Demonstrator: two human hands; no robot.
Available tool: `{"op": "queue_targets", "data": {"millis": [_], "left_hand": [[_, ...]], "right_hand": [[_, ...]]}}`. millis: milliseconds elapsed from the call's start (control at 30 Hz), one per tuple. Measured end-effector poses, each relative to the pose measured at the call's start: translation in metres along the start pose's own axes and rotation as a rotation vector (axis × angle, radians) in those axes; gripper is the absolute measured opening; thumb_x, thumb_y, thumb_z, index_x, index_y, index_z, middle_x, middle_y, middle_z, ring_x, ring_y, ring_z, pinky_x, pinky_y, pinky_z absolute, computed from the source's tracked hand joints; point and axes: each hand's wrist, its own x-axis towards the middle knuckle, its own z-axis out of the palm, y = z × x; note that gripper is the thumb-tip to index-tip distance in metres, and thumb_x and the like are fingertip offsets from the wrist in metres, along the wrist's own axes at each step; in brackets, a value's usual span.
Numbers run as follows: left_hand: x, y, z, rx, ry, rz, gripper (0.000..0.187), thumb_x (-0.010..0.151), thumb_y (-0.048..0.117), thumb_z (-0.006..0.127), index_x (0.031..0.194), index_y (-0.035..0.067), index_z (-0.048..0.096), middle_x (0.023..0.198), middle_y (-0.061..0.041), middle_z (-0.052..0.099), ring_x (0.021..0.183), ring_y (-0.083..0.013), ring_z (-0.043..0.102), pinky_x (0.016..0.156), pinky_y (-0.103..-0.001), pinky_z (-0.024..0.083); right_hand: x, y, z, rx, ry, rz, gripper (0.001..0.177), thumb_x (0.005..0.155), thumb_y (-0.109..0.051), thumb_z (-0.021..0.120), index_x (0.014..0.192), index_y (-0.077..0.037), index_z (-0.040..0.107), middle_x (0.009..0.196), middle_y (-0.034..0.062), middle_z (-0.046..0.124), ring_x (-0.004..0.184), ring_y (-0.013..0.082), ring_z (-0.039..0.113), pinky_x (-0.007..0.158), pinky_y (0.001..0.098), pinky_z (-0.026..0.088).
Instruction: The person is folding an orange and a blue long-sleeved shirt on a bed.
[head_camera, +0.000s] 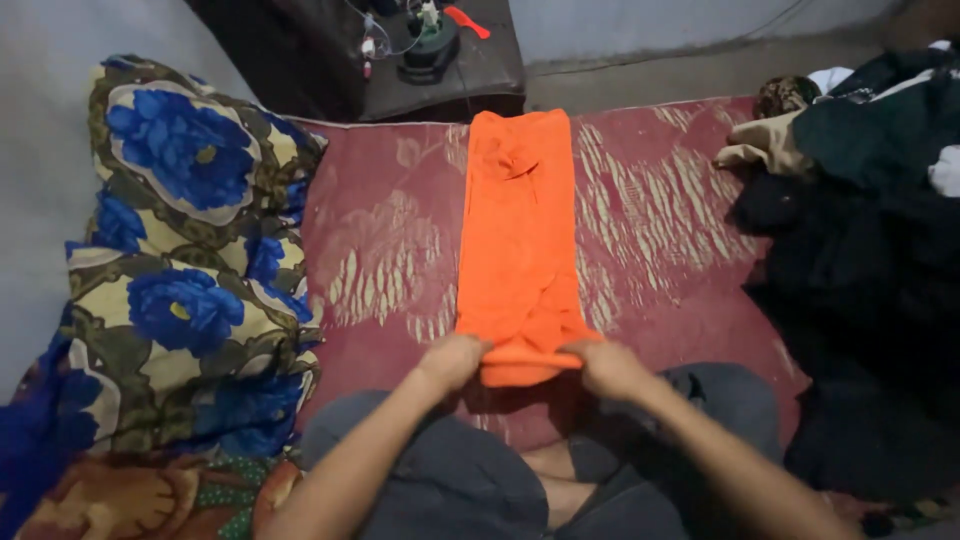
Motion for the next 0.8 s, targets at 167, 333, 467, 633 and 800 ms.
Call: {"op": "queue_targets", "data": {"millis": [167,333,467,633,800], "left_hand": [[-0.038,0.023,-0.071,-0.147,0.345,0.097,0.032,0.089,0.01,0.052,0.116,0.012,0.069,0.103,-0.017,0.071,0.089,-0.0394,0.071,0.074,-0.051,0.057],[-0.075,0.038,-0.028,-0.116,0.051,0.176,0.022,0.097,0.018,0.054,0.1,0.005,0.071,0.093,-0.017,0.071,0.087,-0.0393,0.07,0.074,-0.052,0.056],[-0.121,0.068,-0.065,-0.236,-0.02,0.273,0.02,0.088,0.012,0.06,0.102,0.004,0.074,0.096,-0.019,0.073,0.09,-0.0375,0.071,0.078,-0.05,0.056],[-0.12,0.064,-0.137,-0.431,-0.22,0.43,0.04,0.068,0.006,0.065,0.107,0.004,0.074,0.099,-0.023,0.074,0.097,-0.0398,0.07,0.084,-0.049,0.056],[0.013,-0.014,-0.129,-0.448,-0.429,0.077,0.036,0.075,0.007,0.059,0.109,0.006,0.071,0.094,-0.022,0.075,0.087,-0.0356,0.073,0.074,-0.048,0.058]], "right_hand": [[-0.02,-0.014,-0.075,0.127,0.086,-0.113,0.047,0.073,-0.013,0.069,0.12,-0.016,0.072,0.101,0.0146,0.075,0.093,0.0364,0.072,0.077,0.0469,0.057],[-0.056,-0.016,-0.043,0.043,-0.146,-0.134,0.035,0.08,-0.013,0.065,0.114,-0.016,0.072,0.096,0.0154,0.073,0.091,0.0397,0.069,0.074,0.0502,0.055],[-0.104,-0.046,-0.064,0.067,-0.408,-0.138,0.02,0.079,-0.012,0.065,0.099,-0.011,0.07,0.097,0.0141,0.073,0.097,0.0368,0.069,0.081,0.0477,0.055],[-0.116,-0.043,-0.112,0.177,-0.48,-0.304,0.029,0.073,-0.003,0.062,0.102,-0.008,0.068,0.096,0.0157,0.074,0.099,0.0377,0.068,0.081,0.0466,0.053],[-0.009,0.022,-0.117,0.344,-0.4,-0.124,0.045,0.082,0.001,0.056,0.124,-0.01,0.07,0.095,0.0139,0.079,0.086,0.0266,0.075,0.077,0.0377,0.059]]}}
